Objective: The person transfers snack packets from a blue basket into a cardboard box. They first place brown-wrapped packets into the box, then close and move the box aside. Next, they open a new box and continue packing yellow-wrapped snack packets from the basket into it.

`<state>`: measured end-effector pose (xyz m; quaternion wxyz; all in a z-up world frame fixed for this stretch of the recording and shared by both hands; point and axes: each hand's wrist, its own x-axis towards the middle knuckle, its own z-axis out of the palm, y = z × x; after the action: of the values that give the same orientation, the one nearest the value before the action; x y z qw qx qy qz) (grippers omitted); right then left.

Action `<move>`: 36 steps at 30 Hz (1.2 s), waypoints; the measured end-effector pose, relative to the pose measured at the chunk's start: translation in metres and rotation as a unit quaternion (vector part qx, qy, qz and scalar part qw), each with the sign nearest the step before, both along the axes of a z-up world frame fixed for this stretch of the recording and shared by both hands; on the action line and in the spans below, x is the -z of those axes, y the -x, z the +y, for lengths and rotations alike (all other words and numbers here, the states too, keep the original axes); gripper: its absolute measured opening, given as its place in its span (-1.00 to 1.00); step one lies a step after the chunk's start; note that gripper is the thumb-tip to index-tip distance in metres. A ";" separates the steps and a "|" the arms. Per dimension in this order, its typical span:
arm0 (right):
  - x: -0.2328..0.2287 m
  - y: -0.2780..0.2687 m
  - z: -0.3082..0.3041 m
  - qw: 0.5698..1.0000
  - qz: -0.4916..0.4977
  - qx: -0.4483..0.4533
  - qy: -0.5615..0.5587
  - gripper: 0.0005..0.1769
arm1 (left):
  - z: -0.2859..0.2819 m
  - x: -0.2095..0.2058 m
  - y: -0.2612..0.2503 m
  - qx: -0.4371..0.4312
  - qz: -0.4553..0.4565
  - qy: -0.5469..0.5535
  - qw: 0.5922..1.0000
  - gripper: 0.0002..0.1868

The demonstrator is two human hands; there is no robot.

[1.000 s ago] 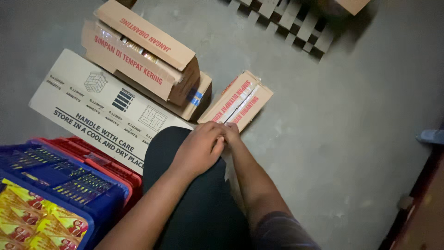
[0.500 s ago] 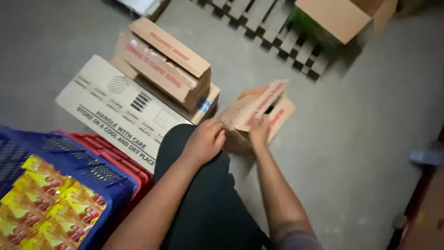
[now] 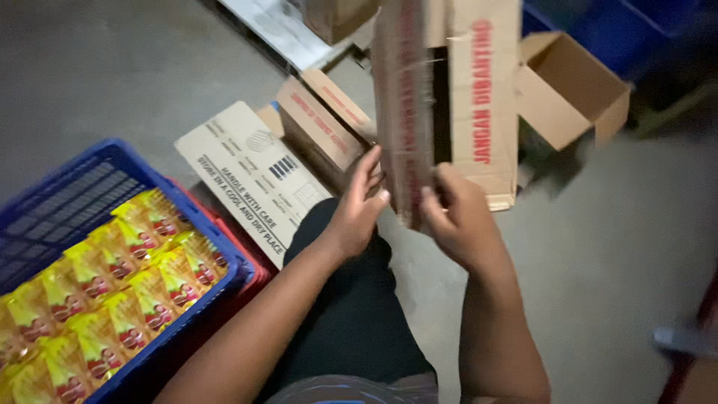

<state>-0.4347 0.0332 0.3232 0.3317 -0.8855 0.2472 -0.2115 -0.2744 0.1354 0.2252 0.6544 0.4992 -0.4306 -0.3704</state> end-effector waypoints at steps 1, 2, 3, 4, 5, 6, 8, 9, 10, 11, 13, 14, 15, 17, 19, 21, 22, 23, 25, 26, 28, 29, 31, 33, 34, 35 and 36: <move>-0.008 -0.014 0.014 1.000 -0.004 -0.010 0.006 -0.84 | 0.016 -0.033 0.001 -0.010 -0.004 0.006 1.000 -0.19; -0.014 -0.026 0.029 0.998 0.009 -0.053 0.027 -0.91 | 0.033 -0.064 0.004 -0.033 0.041 0.001 0.999 -0.10; -0.020 -0.038 0.044 0.994 0.022 -0.094 0.048 -0.94 | 0.050 -0.095 0.008 -0.056 0.085 -0.004 0.995 0.02; -0.016 -0.049 0.052 0.993 0.017 -0.106 0.052 -0.94 | 0.060 -0.095 -0.002 -0.067 0.080 0.001 0.994 0.02; -0.012 -0.061 0.060 0.988 0.017 -0.139 0.069 -0.95 | 0.070 -0.095 -0.013 -0.086 0.060 -0.034 0.994 0.08; -0.006 -0.073 0.069 0.981 0.018 -0.173 0.084 -0.93 | 0.079 -0.094 -0.026 -0.105 0.042 -0.070 0.991 0.15; 0.000 -0.095 0.083 0.976 0.005 -0.201 0.081 -0.91 | 0.087 -0.072 -0.038 -0.158 0.048 -0.071 0.984 0.14; 0.003 -0.105 0.089 0.973 -0.005 -0.218 0.075 -0.90 | 0.091 -0.061 -0.044 -0.199 0.055 -0.074 0.976 0.14; 0.009 -0.114 0.098 0.971 -0.007 -0.228 0.076 -0.90 | 0.101 -0.059 -0.050 -0.209 0.055 -0.072 0.974 0.14; 0.015 -0.123 0.106 0.964 -0.001 -0.252 0.080 -0.87 | 0.111 -0.057 -0.057 -0.220 0.082 -0.093 0.968 0.16; 0.021 -0.136 0.120 0.956 0.000 -0.282 0.083 -0.84 | 0.122 -0.042 -0.071 -0.237 0.107 -0.114 0.959 0.19; 0.024 -0.140 0.130 0.951 0.014 -0.288 0.109 -0.80 | 0.126 -0.025 -0.079 -0.259 0.137 -0.130 0.947 0.20; 0.027 -0.144 0.139 0.946 0.029 -0.294 0.135 -0.76 | 0.130 -0.007 -0.086 -0.280 0.168 -0.145 0.934 0.22; 0.042 -0.155 0.150 0.941 0.037 -0.301 0.147 -0.80 | 0.131 0.003 -0.086 -0.319 0.208 -0.133 0.915 0.20; 0.067 -0.165 0.155 0.938 0.045 -0.306 0.158 -0.83 | 0.135 0.001 -0.084 -0.354 0.247 -0.121 0.894 0.19; 0.100 -0.175 0.150 0.934 0.094 -0.302 0.165 -0.75 | 0.136 -0.014 -0.078 -0.335 0.316 -0.161 0.873 0.31; 0.118 -0.180 0.148 0.934 0.096 -0.305 0.162 -0.75 | 0.136 0.006 -0.085 -0.337 0.319 -0.163 0.871 0.31; 0.136 -0.185 0.146 0.939 0.106 -0.296 0.138 -0.79 | 0.136 0.026 -0.092 -0.340 0.287 -0.168 0.880 0.20; 0.161 -0.190 0.146 0.945 0.120 -0.283 0.112 -0.83 | 0.134 0.065 -0.105 -0.338 0.258 -0.176 0.888 0.09; 0.168 -0.192 0.150 0.954 0.068 -0.266 0.124 -0.86 | 0.136 0.085 -0.114 -0.335 0.227 -0.228 0.886 0.03; 0.160 -0.190 0.160 0.960 0.016 -0.246 0.132 -0.86 | 0.136 0.116 -0.132 -0.330 0.195 -0.283 0.879 -0.02; 0.144 -0.186 0.167 0.971 0.037 -0.230 0.048 -0.96 | 0.136 0.129 -0.142 -0.333 0.165 -0.296 0.880 -0.16; 0.147 -0.186 0.165 0.975 0.058 -0.213 -0.036 -0.88 | 0.139 0.159 -0.160 -0.336 0.136 -0.308 0.879 -0.28; 0.182 -0.195 0.147 0.979 0.070 -0.192 -0.019 -0.74 | 0.140 0.193 -0.179 -0.321 0.056 -0.357 0.875 -0.07; 0.187 -0.196 0.141 0.979 0.072 -0.192 -0.021 -0.74 | 0.139 0.192 -0.178 -0.321 0.057 -0.359 0.875 -0.07; 0.192 -0.196 0.135 0.978 0.080 -0.195 0.005 -0.71 | 0.139 0.192 -0.177 -0.356 -0.002 -0.351 0.866 -0.10; 0.196 -0.198 0.127 0.976 0.087 -0.198 0.032 -0.68 | 0.137 0.191 -0.178 -0.389 -0.061 -0.340 0.854 -0.12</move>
<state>-0.2368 0.1606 0.1267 0.3155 -0.9421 0.0881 -0.0720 -0.0969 0.2724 0.0342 0.5068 0.8390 -0.0877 -0.1775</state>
